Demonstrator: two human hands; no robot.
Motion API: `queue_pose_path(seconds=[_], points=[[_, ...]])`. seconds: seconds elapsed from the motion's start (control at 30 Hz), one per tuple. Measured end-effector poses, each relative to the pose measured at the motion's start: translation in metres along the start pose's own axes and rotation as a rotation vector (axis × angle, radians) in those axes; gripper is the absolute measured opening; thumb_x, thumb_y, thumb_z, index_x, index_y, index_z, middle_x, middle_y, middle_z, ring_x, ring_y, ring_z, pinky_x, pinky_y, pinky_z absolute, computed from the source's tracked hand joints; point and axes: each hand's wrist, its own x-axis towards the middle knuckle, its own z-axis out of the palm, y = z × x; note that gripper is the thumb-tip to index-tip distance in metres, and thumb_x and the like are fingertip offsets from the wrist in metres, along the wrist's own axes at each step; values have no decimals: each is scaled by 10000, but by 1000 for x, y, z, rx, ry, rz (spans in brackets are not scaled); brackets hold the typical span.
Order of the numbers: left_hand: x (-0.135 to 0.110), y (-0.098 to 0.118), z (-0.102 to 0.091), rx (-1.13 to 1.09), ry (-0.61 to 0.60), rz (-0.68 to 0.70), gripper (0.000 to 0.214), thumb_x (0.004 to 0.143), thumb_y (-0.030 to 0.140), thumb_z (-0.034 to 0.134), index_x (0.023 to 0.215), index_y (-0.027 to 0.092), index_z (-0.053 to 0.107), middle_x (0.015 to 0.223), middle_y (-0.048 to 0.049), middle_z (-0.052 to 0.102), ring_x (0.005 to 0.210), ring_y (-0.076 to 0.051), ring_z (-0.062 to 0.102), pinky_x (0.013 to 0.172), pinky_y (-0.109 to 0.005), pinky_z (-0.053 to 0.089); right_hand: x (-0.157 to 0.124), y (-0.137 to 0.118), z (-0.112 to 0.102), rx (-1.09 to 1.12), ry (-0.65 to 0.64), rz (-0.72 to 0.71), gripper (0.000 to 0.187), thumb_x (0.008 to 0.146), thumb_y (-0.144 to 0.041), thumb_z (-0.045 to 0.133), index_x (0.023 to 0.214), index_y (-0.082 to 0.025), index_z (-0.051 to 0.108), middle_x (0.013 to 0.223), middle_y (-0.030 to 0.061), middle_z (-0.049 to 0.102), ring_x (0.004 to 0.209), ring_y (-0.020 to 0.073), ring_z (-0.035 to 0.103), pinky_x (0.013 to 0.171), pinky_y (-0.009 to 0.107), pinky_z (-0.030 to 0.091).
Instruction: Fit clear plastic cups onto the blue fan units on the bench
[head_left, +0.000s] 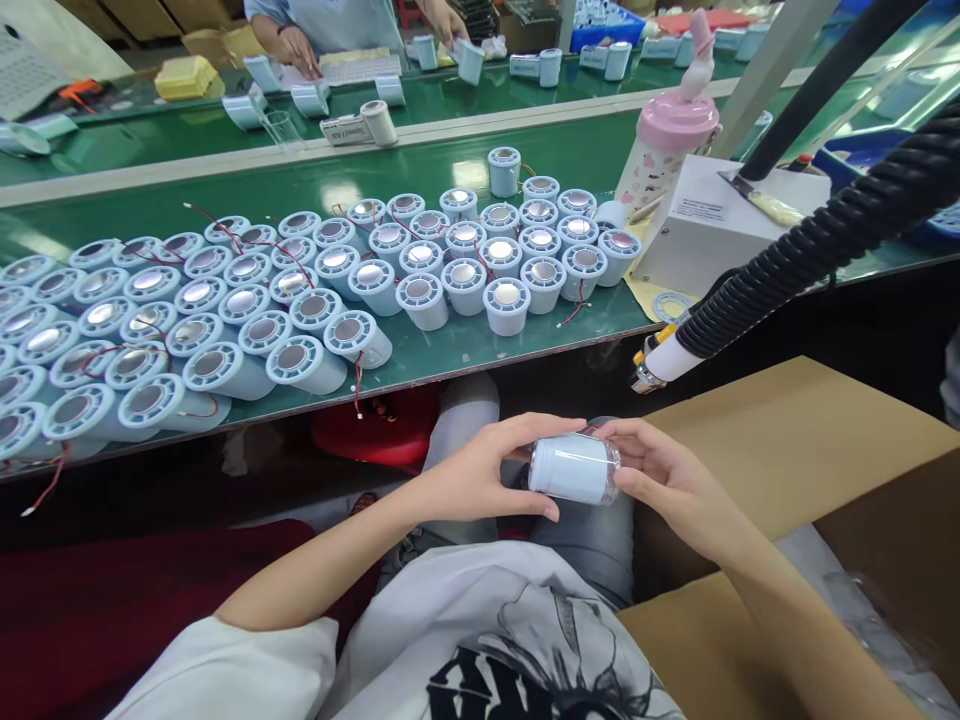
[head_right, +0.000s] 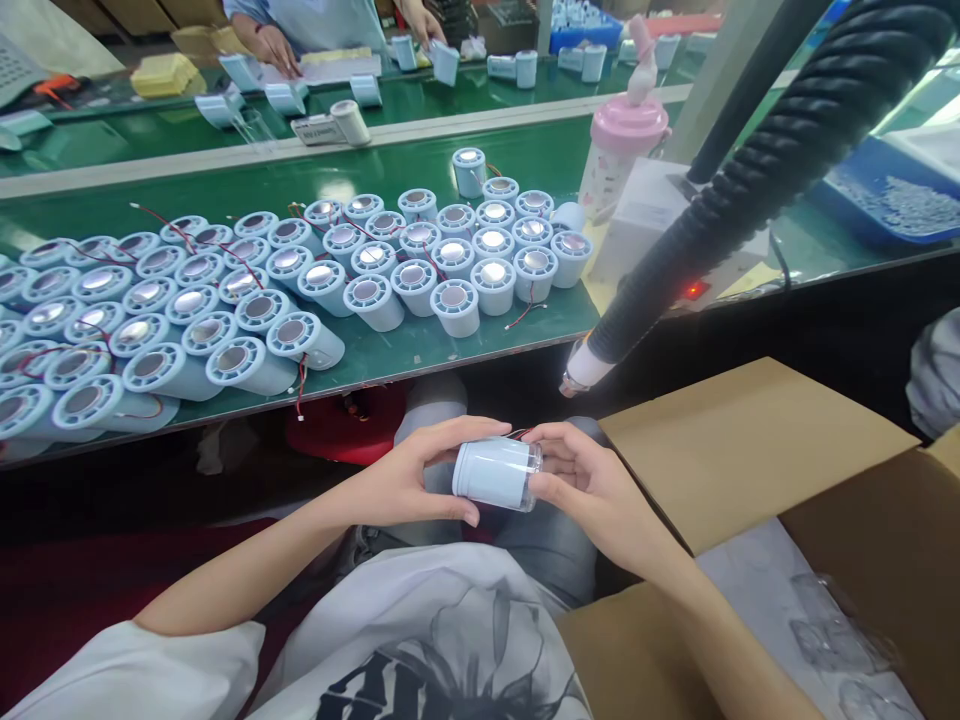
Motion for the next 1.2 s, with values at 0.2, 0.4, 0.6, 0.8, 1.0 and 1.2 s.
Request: queue_pose_path(seconds=[0.2,0.4,0.6,0.8,1.0,1.2], points=[[-1,-1,-1,23,-9,20,778,686,224,826,1387,300,497,1391,-90,527,1277,-242,510,1008,-334,496,0,2,2,15,19,10,248,894,-371,674,1120,-295,606,1076,10,665,979,145,626,802,207,544],[-3,0,-1,31,11,13,836,675,205,833,1412,307,453,1418,-82,511,1282,-233,517,1012,-328,499,-4,1,2,-21,-23,-68,307,857,-323,726,1142,-335,613,1170,-1,627,1021,164,625,888,262,542],[-6,3,1,7,11,-13,839,682,216,830,1421,287,439,1426,-102,504,1274,-251,532,1017,-356,501,-8,-1,3,-117,11,-133,327,823,-297,763,1114,-370,633,1178,-36,616,1102,156,595,950,237,519],[-5,3,0,14,2,-22,827,681,264,832,1414,286,452,1411,-110,517,1268,-269,534,1009,-378,503,-6,-3,4,-31,-29,-66,304,860,-336,721,1142,-340,611,1149,-5,630,1002,153,628,872,244,549],[-3,2,0,20,-16,34,789,675,206,835,1376,323,492,1368,-62,542,1246,-211,536,985,-295,509,-2,-3,5,66,-13,18,237,887,-393,679,1072,-271,596,978,-3,670,859,118,641,716,182,554],[-2,1,-1,26,-28,57,789,674,216,835,1380,310,494,1383,-82,536,1284,-235,507,1015,-333,493,2,2,7,152,33,143,374,867,-548,637,1002,-215,533,721,-33,651,592,110,645,567,203,568]])
